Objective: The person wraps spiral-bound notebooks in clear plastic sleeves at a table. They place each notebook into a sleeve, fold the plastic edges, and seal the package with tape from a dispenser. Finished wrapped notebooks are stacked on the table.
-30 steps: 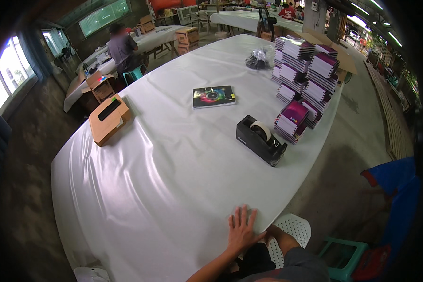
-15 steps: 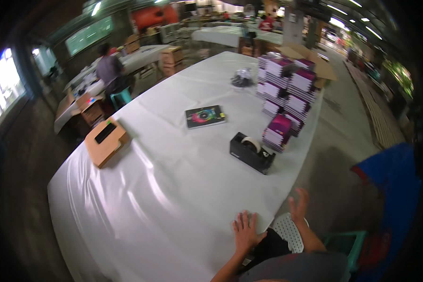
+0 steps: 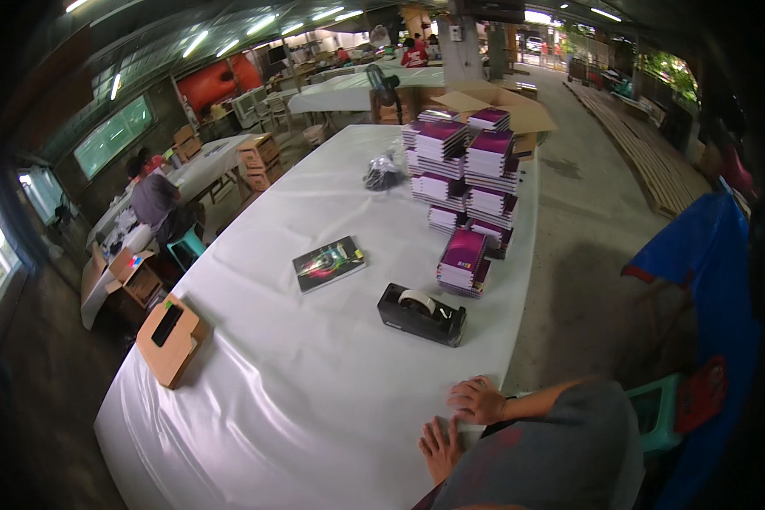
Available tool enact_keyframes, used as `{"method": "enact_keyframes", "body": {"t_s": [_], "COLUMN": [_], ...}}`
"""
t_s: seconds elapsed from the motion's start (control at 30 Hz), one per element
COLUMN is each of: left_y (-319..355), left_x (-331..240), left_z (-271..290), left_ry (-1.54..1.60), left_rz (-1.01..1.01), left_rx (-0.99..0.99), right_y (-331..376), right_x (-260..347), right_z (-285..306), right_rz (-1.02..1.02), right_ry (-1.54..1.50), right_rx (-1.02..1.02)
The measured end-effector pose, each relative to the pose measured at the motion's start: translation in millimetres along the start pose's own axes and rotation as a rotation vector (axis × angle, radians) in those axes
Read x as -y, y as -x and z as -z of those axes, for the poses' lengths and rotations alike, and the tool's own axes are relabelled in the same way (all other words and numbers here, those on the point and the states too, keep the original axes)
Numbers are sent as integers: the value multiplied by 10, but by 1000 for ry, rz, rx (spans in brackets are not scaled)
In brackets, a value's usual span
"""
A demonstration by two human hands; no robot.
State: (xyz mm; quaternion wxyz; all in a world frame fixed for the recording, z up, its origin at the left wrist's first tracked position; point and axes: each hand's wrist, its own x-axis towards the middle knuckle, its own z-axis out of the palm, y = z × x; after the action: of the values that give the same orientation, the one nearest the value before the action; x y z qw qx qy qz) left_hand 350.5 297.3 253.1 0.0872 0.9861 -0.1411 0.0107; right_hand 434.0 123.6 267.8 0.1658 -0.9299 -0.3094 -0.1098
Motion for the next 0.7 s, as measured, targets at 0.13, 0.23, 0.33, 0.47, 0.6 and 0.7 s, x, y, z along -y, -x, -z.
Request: {"method": "enact_keyframes", "body": {"t_s": [0.13, 0.23, 0.33, 0.47, 0.6, 0.7], "left_y": [-64, -34, -7, -190, -143, 90], "left_x": [-2, -33, -41, -296, -249, -197], "left_z": [-295, -297, -116, 427, 290, 236], "left_ry": [35, -99, -285, 163, 348, 405], "left_rz": [69, 48, -95, 66, 188, 410], "left_rx": [-92, -123, -200, -155, -248, -487], "right_y": [-38, 51, 136, 80, 89, 66], "right_x": [-50, -83, -116, -160, -191, -165], "right_z": [-111, -170, -140, -116, 49, -5], "right_rz": [53, 26, 61, 128, 176, 262], "right_ry": [-13, -66, -158, -276, -417, -445], "right_rx": [-10, 13, 26, 27, 74, -20]}}
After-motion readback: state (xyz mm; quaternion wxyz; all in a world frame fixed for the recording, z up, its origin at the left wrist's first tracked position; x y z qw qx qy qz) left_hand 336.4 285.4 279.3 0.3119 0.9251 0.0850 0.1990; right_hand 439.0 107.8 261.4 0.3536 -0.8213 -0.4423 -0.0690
